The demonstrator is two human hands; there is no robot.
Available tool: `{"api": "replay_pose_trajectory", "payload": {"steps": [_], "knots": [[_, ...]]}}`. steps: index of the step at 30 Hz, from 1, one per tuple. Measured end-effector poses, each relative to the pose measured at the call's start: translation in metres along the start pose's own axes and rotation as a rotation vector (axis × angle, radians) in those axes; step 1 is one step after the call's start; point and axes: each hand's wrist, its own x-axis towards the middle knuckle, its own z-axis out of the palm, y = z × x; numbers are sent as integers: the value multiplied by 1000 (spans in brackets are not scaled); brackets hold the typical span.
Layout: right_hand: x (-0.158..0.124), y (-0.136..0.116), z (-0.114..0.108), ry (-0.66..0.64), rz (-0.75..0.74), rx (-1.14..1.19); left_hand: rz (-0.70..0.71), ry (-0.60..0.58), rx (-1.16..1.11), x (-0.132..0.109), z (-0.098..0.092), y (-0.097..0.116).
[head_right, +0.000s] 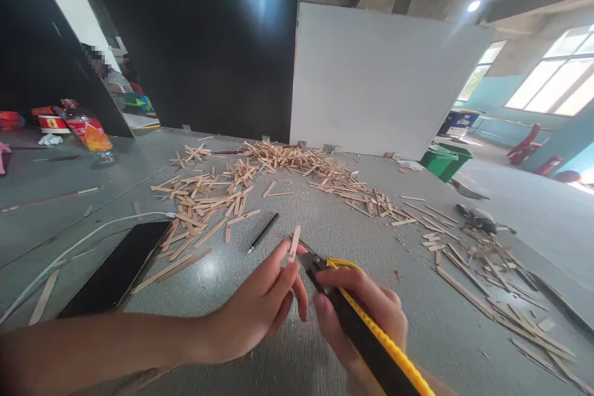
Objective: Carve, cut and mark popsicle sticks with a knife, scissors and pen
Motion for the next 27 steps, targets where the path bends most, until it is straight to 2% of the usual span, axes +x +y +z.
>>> {"api": "replay_pose_trajectory", "payload": {"steps": [2, 4, 6, 9, 16, 27], "knots": [[1, 14, 13, 62, 1, 19, 19, -17, 20, 11, -1, -24], [-1, 29, 20, 16, 53, 50, 7, -31, 32, 17, -4, -39], [-5, 41, 22, -68, 105, 118, -5, -46, 35, 19, -7, -44], [-12, 50, 23, -106, 139, 214, -5, -76, 41, 19, -9, -43], [-15, 51, 24, -150, 107, 250, 36, -124, 81, 18, -9, -43], [-14, 49, 23, -142, 71, 176, 33, -128, 99, 18, -8, -43]]}}
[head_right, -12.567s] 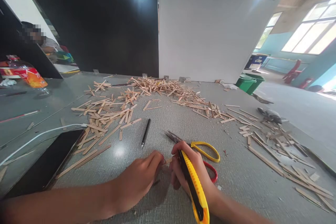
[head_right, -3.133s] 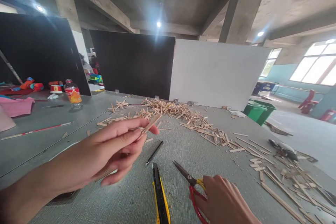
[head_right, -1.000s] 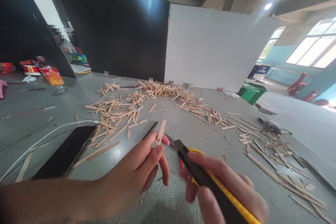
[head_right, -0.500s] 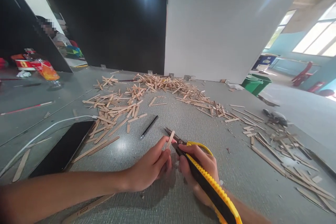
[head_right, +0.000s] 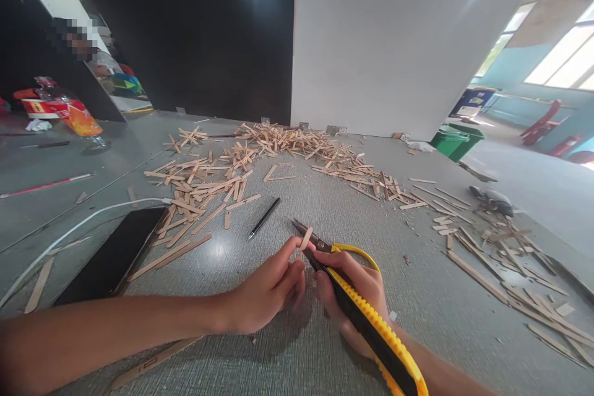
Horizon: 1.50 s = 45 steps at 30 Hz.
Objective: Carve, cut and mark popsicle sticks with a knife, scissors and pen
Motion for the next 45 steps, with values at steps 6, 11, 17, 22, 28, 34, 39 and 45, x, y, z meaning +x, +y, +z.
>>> {"api": "replay_pose_trajectory", "payload": {"steps": [6, 11, 17, 22, 28, 34, 39, 45], "knots": [[-3, 3, 0, -16, -5, 3, -5, 27, -27, -1, 0, 2], [-3, 4, 3, -16, -25, -38, 53, 5, 29, -2, 1, 0], [0, -2, 7, -2, -29, -41, 81, 46, 61, -2, 4, -6], [1, -3, 7, -16, -13, -33, 81, 59, 83, -3, 4, -4], [0, -5, 9, -22, 68, 59, 70, 72, 104, -5, 4, -5], [5, -12, 10, -30, 132, 103, 48, 72, 136, -5, 3, -4], [3, -14, 12, -17, 222, 183, 58, 77, 155, -6, 3, -2], [0, -9, 13, -44, 348, 334, 63, 69, 120, -5, 3, -5]]}}
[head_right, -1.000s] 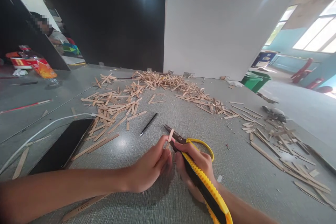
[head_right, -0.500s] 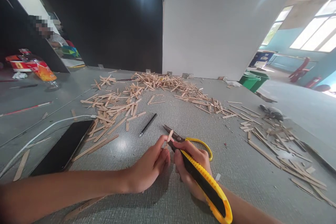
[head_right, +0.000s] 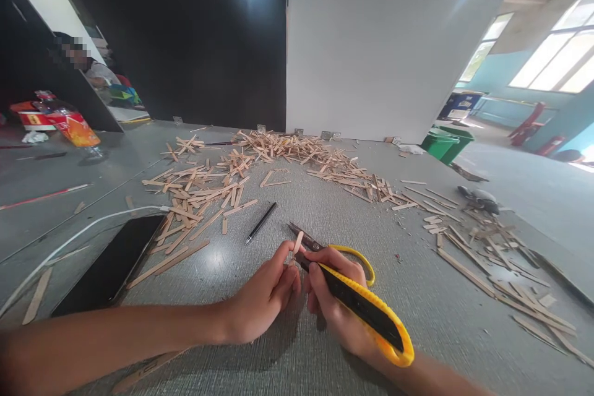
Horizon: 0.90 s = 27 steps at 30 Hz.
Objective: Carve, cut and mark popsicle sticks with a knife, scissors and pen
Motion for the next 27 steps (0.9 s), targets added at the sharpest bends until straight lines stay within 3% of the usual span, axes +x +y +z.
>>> {"api": "replay_pose_trajectory", "payload": {"steps": [6, 11, 19, 27], "knots": [[0, -1, -1, 1, -139, -77, 7, -26, -134, 1, -1, -3], [2, 0, -5, -77, -222, -158, -56, -48, -221, 1, -3, -3], [2, 9, -10, -81, -193, -131, -89, -54, -362, 3, -2, -4], [8, 3, -13, -137, -202, -179, -117, -55, -414, 5, -3, 0]]}}
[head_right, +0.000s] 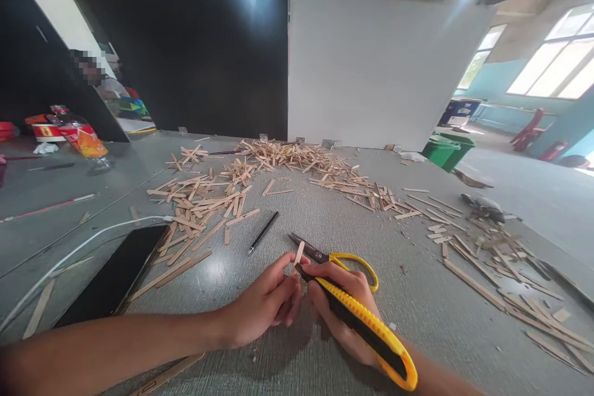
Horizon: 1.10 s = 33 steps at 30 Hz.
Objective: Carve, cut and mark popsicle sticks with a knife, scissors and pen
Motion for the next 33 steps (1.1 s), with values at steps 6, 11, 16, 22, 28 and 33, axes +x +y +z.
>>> {"api": "replay_pose_trajectory", "payload": {"steps": [6, 11, 16, 22, 28, 33], "knots": [[0, 7, -5, -74, 5, -9, 1, 3, -9, 2, 0, 2], [2, 6, -8, 1, -213, -137, 1, 29, -21, 3, 0, 4], [-1, 6, -1, 90, -76, 63, 5, 50, 52, 2, 0, 5], [2, 16, 3, 257, 108, 61, 42, -40, 316, 2, -1, 3], [4, 14, -2, 157, 31, -78, 194, -40, 597, -1, -3, 7], [3, 11, -3, 192, -17, -157, 490, 191, 955, 1, -11, 4]]}}
